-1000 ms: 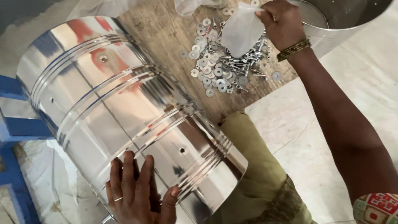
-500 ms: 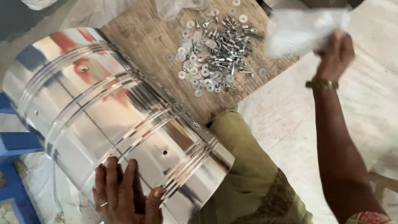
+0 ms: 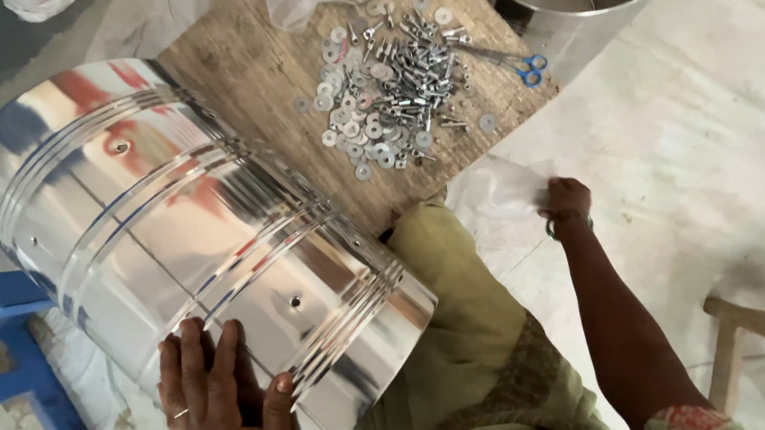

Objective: The person sits on the floor and assembles a large cylindrical metal container by inserting bolts and washers into pre-drilled holes along its side. They repeatedly pick fasteners from a pile on a wooden board and secure them into the container.

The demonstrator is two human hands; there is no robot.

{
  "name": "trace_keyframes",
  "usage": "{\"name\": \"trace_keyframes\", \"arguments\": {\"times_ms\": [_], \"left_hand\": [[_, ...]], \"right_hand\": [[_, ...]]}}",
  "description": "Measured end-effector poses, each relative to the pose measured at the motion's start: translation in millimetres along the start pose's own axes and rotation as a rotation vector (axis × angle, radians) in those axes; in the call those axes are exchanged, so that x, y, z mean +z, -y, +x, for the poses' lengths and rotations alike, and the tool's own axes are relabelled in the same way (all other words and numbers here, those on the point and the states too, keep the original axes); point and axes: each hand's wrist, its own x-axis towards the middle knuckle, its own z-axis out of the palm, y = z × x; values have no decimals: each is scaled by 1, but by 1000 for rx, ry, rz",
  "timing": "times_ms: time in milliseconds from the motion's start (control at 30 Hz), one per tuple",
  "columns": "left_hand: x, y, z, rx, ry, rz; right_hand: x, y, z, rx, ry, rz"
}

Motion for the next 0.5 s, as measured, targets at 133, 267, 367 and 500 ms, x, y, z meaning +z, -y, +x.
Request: {"name": "trace_keyframes", "arguments": {"times_ms": [133, 267, 367, 500], "left_hand": [[3, -3, 6, -2, -12, 30], [2, -4, 3, -45, 22, 24], [-1, 0, 6, -23, 82, 46], [3, 4, 1, -66, 77, 61]], "right_hand": [[19, 14, 12, 133, 111, 131], [24, 11, -7, 297, 158, 306], [30, 29, -25, 485, 132, 553], [39, 33, -45, 503, 165, 755]]}}
